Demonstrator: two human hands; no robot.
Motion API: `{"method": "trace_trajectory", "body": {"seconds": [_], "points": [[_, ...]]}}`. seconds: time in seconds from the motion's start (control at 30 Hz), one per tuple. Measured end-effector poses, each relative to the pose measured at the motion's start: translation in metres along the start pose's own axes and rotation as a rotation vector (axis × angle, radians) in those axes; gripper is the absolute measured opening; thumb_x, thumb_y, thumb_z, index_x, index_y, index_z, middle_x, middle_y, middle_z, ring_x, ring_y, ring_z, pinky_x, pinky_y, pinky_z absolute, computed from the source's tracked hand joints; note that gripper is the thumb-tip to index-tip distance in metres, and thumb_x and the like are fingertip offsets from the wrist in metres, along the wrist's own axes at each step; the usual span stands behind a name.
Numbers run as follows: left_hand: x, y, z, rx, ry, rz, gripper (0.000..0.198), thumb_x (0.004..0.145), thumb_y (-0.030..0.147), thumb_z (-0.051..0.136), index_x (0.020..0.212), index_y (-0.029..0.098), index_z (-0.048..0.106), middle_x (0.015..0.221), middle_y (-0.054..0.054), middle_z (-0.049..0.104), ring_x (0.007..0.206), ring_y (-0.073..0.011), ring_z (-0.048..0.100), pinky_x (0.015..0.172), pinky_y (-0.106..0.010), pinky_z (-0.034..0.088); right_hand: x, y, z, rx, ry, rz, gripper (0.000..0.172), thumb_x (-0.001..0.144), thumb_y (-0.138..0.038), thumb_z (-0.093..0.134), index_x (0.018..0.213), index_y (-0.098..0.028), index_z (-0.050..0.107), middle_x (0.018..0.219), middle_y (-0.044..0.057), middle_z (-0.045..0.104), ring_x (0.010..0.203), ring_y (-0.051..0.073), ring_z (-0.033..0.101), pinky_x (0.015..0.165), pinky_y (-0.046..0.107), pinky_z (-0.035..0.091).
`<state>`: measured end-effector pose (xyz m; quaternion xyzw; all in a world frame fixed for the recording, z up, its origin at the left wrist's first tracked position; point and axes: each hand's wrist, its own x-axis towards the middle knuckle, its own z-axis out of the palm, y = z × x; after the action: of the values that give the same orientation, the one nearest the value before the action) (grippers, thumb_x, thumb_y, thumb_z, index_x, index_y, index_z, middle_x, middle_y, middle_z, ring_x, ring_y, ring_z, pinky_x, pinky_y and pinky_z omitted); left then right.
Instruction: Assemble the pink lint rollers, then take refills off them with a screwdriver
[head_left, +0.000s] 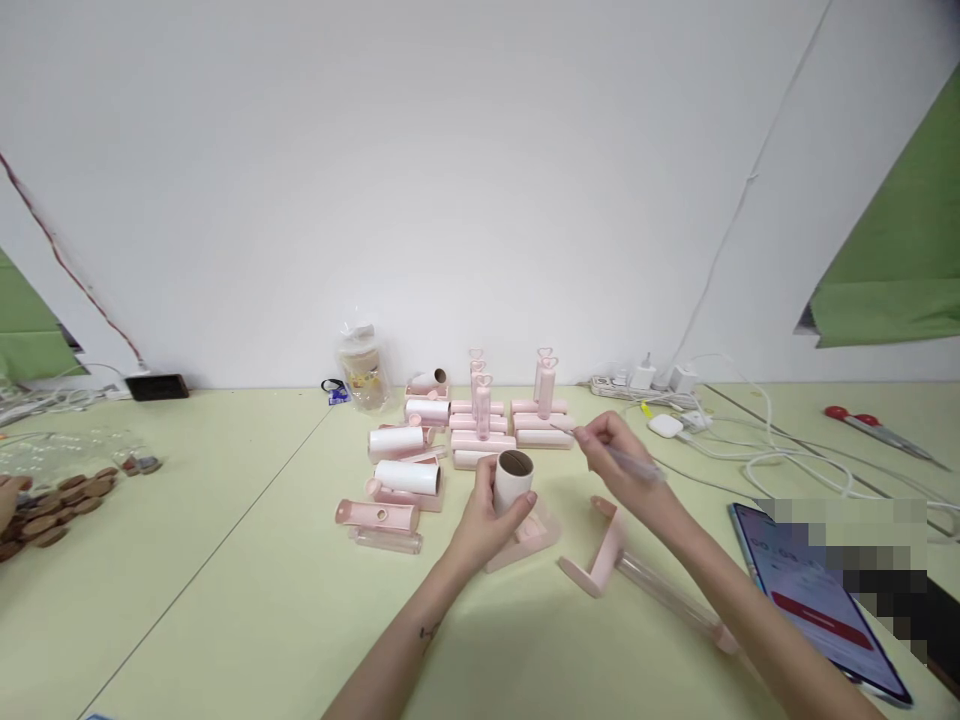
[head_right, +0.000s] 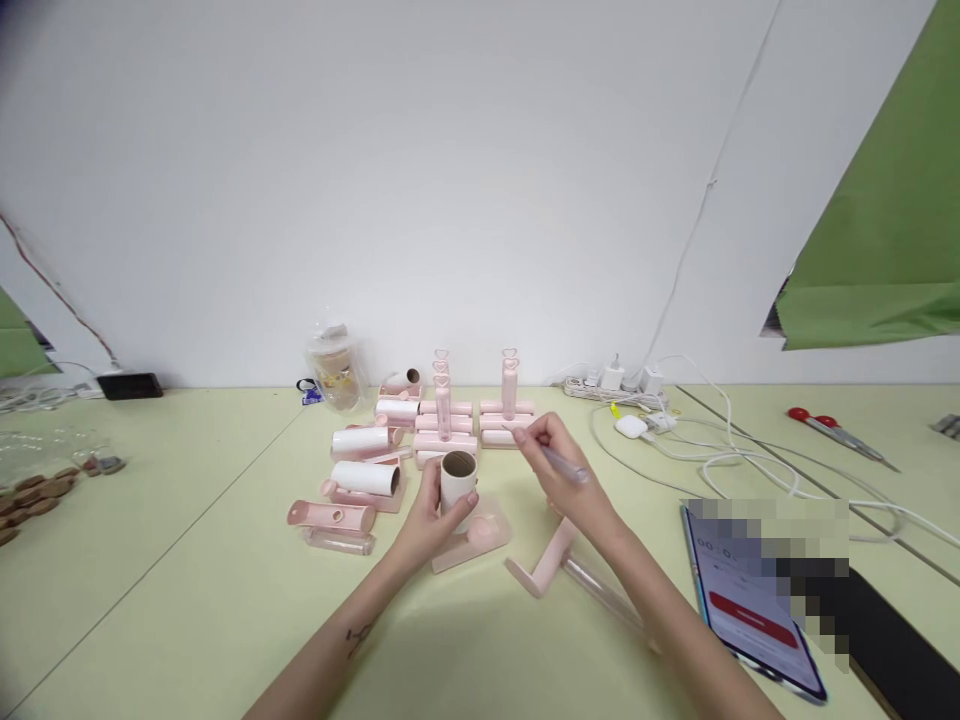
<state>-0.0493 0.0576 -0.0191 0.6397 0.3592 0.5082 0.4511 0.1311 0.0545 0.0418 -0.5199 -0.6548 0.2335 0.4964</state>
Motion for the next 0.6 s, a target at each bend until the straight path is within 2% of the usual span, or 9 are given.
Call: {"method": "trace_trajectory", "body": {"seconds": [0.13,0.27,0.33,0.4,0.5,0.6], "points": [[0.0,0.005,-0.001,-0.023,-0.023,0.022,0.033,0.075,0.029,0.062,0.103,0.022,0.045,0.099,-0.001,0.055,0.094,-0.0181,0.052,0.083,-0.028,0.039,0.01,-0.028,0.002,0.026,0.03,-0.022,0.037,0.085,-0.053,0.041,0.064,-0.022,0.042,0.046,-0.008,0.037,0.04,0.01,0.036,0.041,0.022,0.03],[0.001,0.008,0.0,-0.071,-0.039,0.031,0.035,0.074,0.03,0.064,0.102,0.021,0.047,0.1,-0.002,0.054,0.095,-0.0187,0.053,0.083,-0.028,0.04,0.016,-0.037,0.019,-0.033,-0.085,-0.03,0.043,0.082,-0.054,0.045,0.057,-0.02,0.049,0.053,-0.003,0.046,0.051,0.012,0.044,0.049,0.024,0.033],[0.001,0.009,0.0,-0.101,-0.029,0.031,0.034,0.074,0.034,0.064,0.101,0.021,0.047,0.098,-0.002,0.054,0.094,-0.0187,0.053,0.082,-0.028,0.04,0.019,-0.03,0.027,-0.05,-0.168,-0.029,0.035,0.078,-0.055,0.051,0.069,-0.021,0.055,0.058,-0.004,0.049,0.055,0.014,0.046,0.051,0.025,0.034],[0.001,0.01,0.0,-0.135,0.004,0.024,0.033,0.076,0.038,0.061,0.1,0.02,0.045,0.095,-0.002,0.054,0.093,-0.0186,0.053,0.081,-0.028,0.041,0.018,-0.019,0.033,-0.053,-0.233,-0.021,0.036,0.076,-0.056,0.053,0.089,-0.023,0.054,0.059,-0.006,0.045,0.054,0.013,0.044,0.05,0.024,0.035],[0.003,0.011,0.001,-0.19,0.076,0.003,0.032,0.079,0.042,0.056,0.098,0.021,0.041,0.092,-0.002,0.053,0.089,-0.0175,0.054,0.079,-0.028,0.042,0.011,-0.002,0.035,-0.056,-0.322,-0.007,0.047,0.076,-0.056,0.053,0.108,-0.022,0.047,0.066,-0.005,0.046,0.057,0.014,0.046,0.053,0.026,0.039],[0.004,0.013,0.001,-0.24,0.129,-0.015,0.032,0.081,0.042,0.053,0.1,0.022,0.037,0.091,-0.002,0.053,0.087,-0.0164,0.054,0.077,-0.028,0.043,-0.003,0.007,0.034,-0.072,-0.454,0.014,0.064,0.063,-0.052,0.068,0.117,-0.025,0.046,0.096,0.003,0.055,0.08,0.02,0.055,0.066,0.03,0.045]]}}
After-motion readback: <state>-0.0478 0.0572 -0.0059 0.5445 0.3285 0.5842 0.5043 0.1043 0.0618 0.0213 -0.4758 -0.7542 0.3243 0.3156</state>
